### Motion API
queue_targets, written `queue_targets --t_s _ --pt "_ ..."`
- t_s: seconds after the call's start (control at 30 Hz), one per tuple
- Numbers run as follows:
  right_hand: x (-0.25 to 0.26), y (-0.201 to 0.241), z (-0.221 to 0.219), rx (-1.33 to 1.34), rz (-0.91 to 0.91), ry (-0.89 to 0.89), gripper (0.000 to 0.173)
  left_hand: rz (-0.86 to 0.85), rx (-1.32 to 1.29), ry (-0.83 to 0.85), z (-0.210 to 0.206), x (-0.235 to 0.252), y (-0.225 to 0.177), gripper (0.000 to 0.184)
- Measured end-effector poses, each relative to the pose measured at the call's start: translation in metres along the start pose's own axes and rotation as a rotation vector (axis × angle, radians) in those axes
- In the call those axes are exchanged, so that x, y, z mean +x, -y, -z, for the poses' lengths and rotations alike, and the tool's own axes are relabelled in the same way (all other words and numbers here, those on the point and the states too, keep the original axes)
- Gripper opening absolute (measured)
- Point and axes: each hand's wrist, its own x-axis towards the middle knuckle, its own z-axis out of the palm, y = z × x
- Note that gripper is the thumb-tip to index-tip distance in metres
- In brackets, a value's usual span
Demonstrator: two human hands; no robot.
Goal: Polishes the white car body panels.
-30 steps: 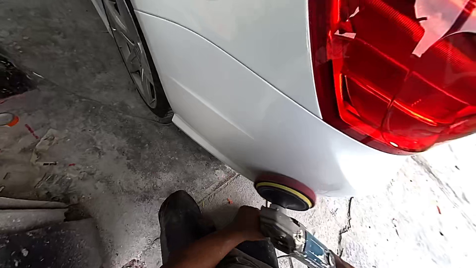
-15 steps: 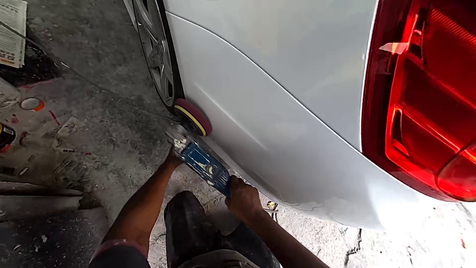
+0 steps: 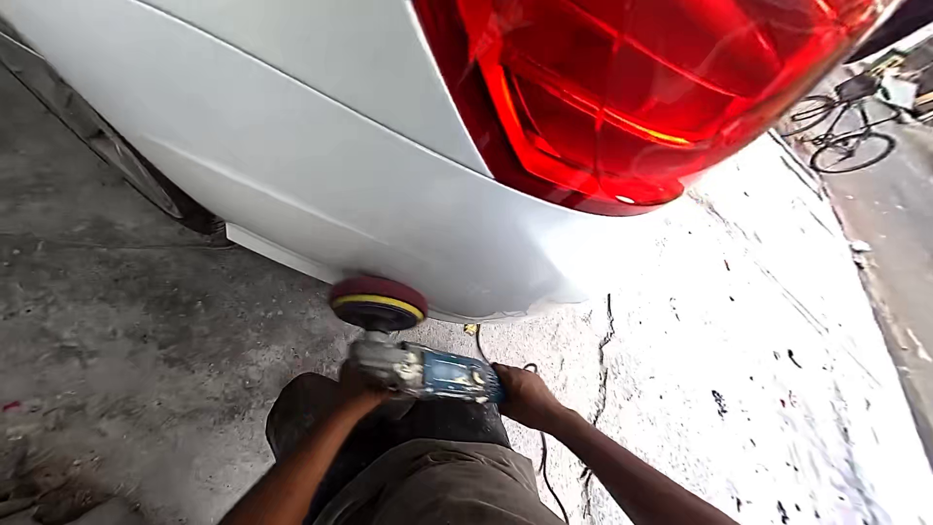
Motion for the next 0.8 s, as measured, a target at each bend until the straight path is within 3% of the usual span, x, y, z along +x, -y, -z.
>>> queue_targets --t_s 0.1,0.2,0.27,0.37,0.47,0.6,0.7,0.8 --pt "-0.036 -0.085 -0.031 0.146 -0.098 -0.023 0.066 -0.125 0.059 0.179 -0.042 -0.007 -0.073 0.059" --pt "-0.082 -0.135 -0.052 0.459 -0.132 -0.083 0.078 -0.296 0.223 0.394 -0.048 -0.015 -0.157 0.041" --pt "-0.104 -0.144 -0.051 0.587 -0.146 -0.072 0.079 -0.396 0.288 0.437 -0.043 -0.021 -0.193 0.035" --pt "-0.109 -0.128 -0.051 0.679 -0.069 -0.09 0.082 -0.385 0.345 0.458 -0.018 -0.032 -0.208 0.035" --pt "-0.078 -0.093 -0.043 0.665 0.078 -0.168 0.073 -0.286 0.353 0.391 0.022 -0.037 -0.186 0.036" --pt "-0.025 -0.019 -0.01 0.364 0.237 -0.201 0.06 -0.185 0.212 0.089 0.076 -0.035 -0.114 0.045" --pt "0.008 0.032 0.017 0.124 0.222 -0.08 0.06 -0.099 0.022 -0.152 0.092 -0.024 -0.049 0.048" --pt "0.03 0.092 0.047 -0.084 0.173 0.067 0.06 -0.047 -0.137 -0.291 0.09 -0.001 0.02 0.052"
